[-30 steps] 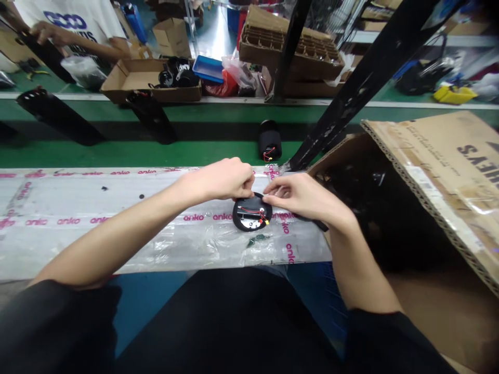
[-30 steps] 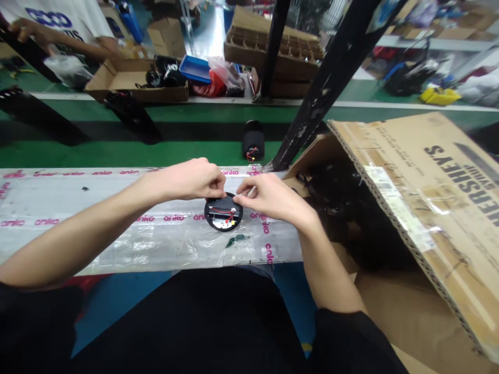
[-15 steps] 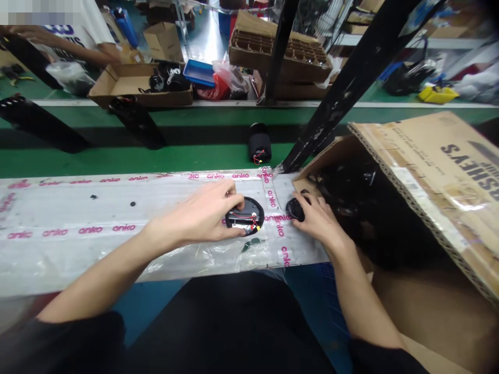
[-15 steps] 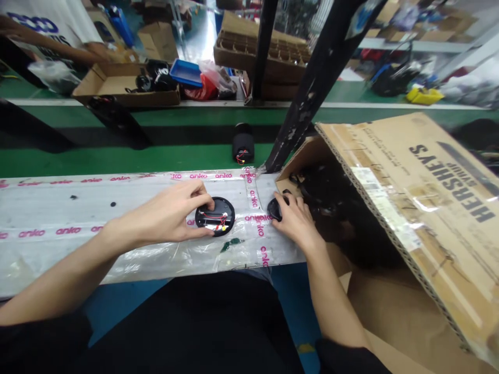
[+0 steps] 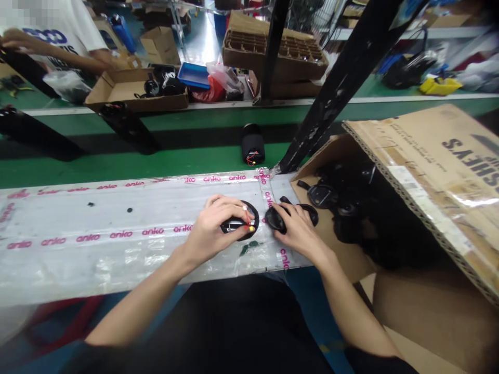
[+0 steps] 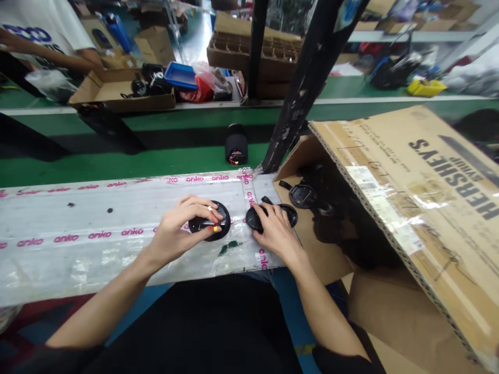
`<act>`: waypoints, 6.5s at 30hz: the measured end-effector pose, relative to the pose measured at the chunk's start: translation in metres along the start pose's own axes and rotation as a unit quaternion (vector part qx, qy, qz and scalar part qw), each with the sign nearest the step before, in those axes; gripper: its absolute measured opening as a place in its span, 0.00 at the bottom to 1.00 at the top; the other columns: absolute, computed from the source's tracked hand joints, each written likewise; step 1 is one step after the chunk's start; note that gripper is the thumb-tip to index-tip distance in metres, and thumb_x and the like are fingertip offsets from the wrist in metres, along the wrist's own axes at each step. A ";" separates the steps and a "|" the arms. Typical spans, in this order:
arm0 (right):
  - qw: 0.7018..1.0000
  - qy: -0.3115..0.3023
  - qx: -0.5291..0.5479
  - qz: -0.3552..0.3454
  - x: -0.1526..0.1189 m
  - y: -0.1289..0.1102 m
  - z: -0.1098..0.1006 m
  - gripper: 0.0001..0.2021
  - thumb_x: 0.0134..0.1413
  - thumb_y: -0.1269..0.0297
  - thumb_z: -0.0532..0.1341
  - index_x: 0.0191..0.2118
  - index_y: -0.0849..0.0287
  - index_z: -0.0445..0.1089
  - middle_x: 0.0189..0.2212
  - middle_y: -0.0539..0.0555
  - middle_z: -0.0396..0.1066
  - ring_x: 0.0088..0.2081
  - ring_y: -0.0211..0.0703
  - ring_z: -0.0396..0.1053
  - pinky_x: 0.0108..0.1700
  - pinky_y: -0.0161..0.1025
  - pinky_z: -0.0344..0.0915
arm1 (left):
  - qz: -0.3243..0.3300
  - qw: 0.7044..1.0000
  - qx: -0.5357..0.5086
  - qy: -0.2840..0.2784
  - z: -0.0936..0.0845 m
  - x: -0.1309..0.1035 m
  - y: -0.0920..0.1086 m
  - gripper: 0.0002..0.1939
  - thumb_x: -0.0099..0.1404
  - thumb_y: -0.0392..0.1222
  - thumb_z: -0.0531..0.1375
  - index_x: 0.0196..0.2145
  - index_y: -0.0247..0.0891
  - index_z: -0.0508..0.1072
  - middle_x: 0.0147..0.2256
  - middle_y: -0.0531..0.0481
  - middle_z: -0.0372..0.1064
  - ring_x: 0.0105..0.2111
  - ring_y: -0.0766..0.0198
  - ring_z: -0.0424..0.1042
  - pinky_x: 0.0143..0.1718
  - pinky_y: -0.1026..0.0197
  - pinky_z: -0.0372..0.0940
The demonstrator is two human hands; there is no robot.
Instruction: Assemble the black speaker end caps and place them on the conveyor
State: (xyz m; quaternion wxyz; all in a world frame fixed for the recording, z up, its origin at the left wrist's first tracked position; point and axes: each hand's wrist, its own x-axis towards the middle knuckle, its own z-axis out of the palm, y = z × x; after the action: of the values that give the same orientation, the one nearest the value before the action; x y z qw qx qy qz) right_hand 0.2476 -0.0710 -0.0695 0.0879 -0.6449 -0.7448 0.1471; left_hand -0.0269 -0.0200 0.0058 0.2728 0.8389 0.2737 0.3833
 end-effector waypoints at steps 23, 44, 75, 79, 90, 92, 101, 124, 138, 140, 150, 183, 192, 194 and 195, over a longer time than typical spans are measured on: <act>0.726 0.056 0.685 0.024 0.024 -0.058 -0.015 0.38 0.67 0.32 0.49 0.61 0.56 0.76 0.53 0.61 0.83 0.58 0.64 0.78 0.60 0.61 0.75 | -0.004 0.986 0.111 0.127 0.032 -0.003 0.006 0.07 0.77 0.37 0.64 0.48 0.44 0.70 0.39 0.54 0.85 0.35 0.62 0.83 0.53 0.49 0.62; 0.800 0.023 0.590 -0.107 0.015 -0.051 -0.055 0.37 0.59 0.39 0.70 0.70 0.48 0.69 0.69 0.56 0.71 0.72 0.65 0.66 0.75 0.61 0.61 | -0.082 0.988 0.040 0.126 0.029 -0.002 0.014 0.03 0.76 0.37 0.64 0.45 0.44 0.75 0.41 0.54 0.82 0.42 0.60 0.80 0.54 0.48 0.65; 0.829 0.080 0.548 -0.074 0.000 -0.068 -0.054 0.40 0.56 0.35 0.71 0.69 0.48 0.69 0.64 0.58 0.75 0.68 0.64 0.70 0.70 0.59 0.68 | 0.000 0.992 0.022 0.124 0.020 0.000 0.009 0.04 0.75 0.36 0.65 0.45 0.43 0.78 0.41 0.51 0.84 0.40 0.61 0.83 0.48 0.53 0.72; 0.845 0.088 0.524 -0.065 -0.001 -0.067 -0.059 0.41 0.55 0.34 0.72 0.68 0.48 0.70 0.60 0.58 0.78 0.69 0.65 0.68 0.69 0.58 0.69 | -0.015 0.989 0.040 0.140 0.021 0.000 0.011 0.02 0.75 0.39 0.67 0.41 0.43 0.77 0.37 0.53 0.84 0.35 0.63 0.82 0.46 0.53 0.70; 0.792 0.107 0.599 -0.057 0.002 -0.063 -0.034 0.35 0.61 0.36 0.68 0.67 0.48 0.72 0.66 0.57 0.74 0.66 0.62 0.72 0.71 0.59 0.67 | 0.029 0.987 0.032 0.155 0.025 -0.004 0.003 0.03 0.74 0.35 0.66 0.44 0.41 0.77 0.40 0.50 0.84 0.38 0.62 0.82 0.47 0.54 0.71; 0.790 0.108 0.601 -0.055 0.002 -0.063 -0.032 0.35 0.61 0.36 0.68 0.67 0.47 0.72 0.66 0.56 0.74 0.67 0.63 0.72 0.72 0.59 0.67 | 0.030 0.988 0.041 0.145 0.024 -0.003 0.003 0.04 0.74 0.35 0.66 0.44 0.41 0.77 0.39 0.51 0.84 0.39 0.62 0.82 0.47 0.54 0.69; 0.827 0.108 0.549 -0.054 0.002 -0.069 -0.052 0.38 0.52 0.37 0.75 0.65 0.47 0.73 0.58 0.57 0.80 0.50 0.55 0.81 0.56 0.51 0.79 | 0.003 0.995 0.011 0.103 0.022 -0.008 0.001 0.10 0.72 0.38 0.69 0.50 0.44 0.78 0.46 0.48 0.82 0.48 0.57 0.80 0.53 0.49 0.69; 0.951 0.199 0.210 -0.105 0.013 -0.104 -0.040 0.41 0.44 0.40 0.80 0.59 0.50 0.65 0.54 0.60 0.74 0.53 0.61 0.73 0.55 0.60 0.73 | -0.090 0.934 -0.344 -0.013 -0.005 -0.036 -0.032 0.44 0.69 0.54 0.71 0.75 0.48 0.57 0.76 0.38 0.55 0.77 0.43 0.54 0.79 0.41 0.54; 0.819 0.187 0.542 0.005 0.009 -0.091 0.003 0.22 0.67 0.50 0.63 0.62 0.49 0.67 0.57 0.58 0.74 0.55 0.53 0.73 0.57 0.52 0.72 | -0.155 0.916 -0.261 0.263 0.058 -0.030 -0.014 0.15 0.82 0.53 0.55 0.56 0.42 0.72 0.58 0.41 0.77 0.59 0.55 0.77 0.61 0.49 0.71; 0.809 0.208 0.549 0.021 0.013 -0.095 0.011 0.21 0.64 0.48 0.65 0.57 0.50 0.68 0.54 0.57 0.75 0.55 0.53 0.74 0.57 0.51 0.72 | -0.157 0.903 -0.260 0.303 0.063 -0.030 -0.009 0.13 0.81 0.53 0.57 0.51 0.42 0.71 0.55 0.42 0.79 0.57 0.55 0.78 0.58 0.48 0.73; 0.753 0.272 0.587 0.116 0.004 -0.114 0.021 0.19 0.61 0.47 0.70 0.51 0.52 0.72 0.52 0.59 0.81 0.54 0.52 0.79 0.59 0.53 0.75 | -0.226 0.871 -0.322 0.294 0.059 -0.039 -0.004 0.10 0.79 0.50 0.61 0.50 0.42 0.71 0.60 0.41 0.77 0.60 0.53 0.78 0.60 0.47 0.73; 0.748 0.333 0.558 0.133 -0.004 -0.145 0.005 0.11 0.70 0.57 0.66 0.51 0.50 0.83 0.57 0.56 0.83 0.62 0.56 0.79 0.71 0.63 0.69 | -0.190 0.926 -0.264 0.194 0.051 -0.023 -0.025 0.29 0.82 0.60 0.45 0.57 0.40 0.78 0.56 0.42 0.79 0.56 0.50 0.78 0.59 0.48 0.71; 0.852 0.155 0.495 -0.069 -0.014 -0.072 0.004 0.34 0.56 0.65 0.76 0.67 0.45 0.72 0.70 0.54 0.71 0.73 0.57 0.66 0.77 0.65 0.58 | -0.173 0.930 -0.275 0.173 0.051 -0.024 -0.025 0.27 0.81 0.59 0.47 0.57 0.39 0.76 0.54 0.42 0.79 0.54 0.51 0.78 0.58 0.50 0.71; 0.852 0.174 0.488 -0.076 -0.010 -0.068 0.008 0.35 0.53 0.65 0.78 0.66 0.45 0.73 0.69 0.55 0.72 0.72 0.57 0.67 0.78 0.65 0.57 | -0.175 0.930 -0.271 0.176 0.051 -0.024 -0.024 0.27 0.81 0.59 0.47 0.56 0.39 0.76 0.53 0.42 0.79 0.54 0.51 0.78 0.58 0.50 0.71; 0.847 0.177 0.495 -0.079 -0.007 -0.068 0.010 0.35 0.52 0.65 0.79 0.65 0.46 0.74 0.68 0.55 0.73 0.72 0.58 0.68 0.77 0.65 0.57 | -0.179 0.930 -0.267 0.176 0.051 -0.024 -0.024 0.27 0.82 0.60 0.46 0.56 0.39 0.76 0.53 0.42 0.79 0.54 0.51 0.78 0.59 0.49 0.71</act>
State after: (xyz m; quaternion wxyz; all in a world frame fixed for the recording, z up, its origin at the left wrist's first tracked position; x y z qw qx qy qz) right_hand 0.1821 -0.0875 -0.0564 0.5373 -0.4701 -0.5931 0.3723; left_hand -0.0055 -0.0319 -0.0500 0.4984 0.5910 0.3502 0.5288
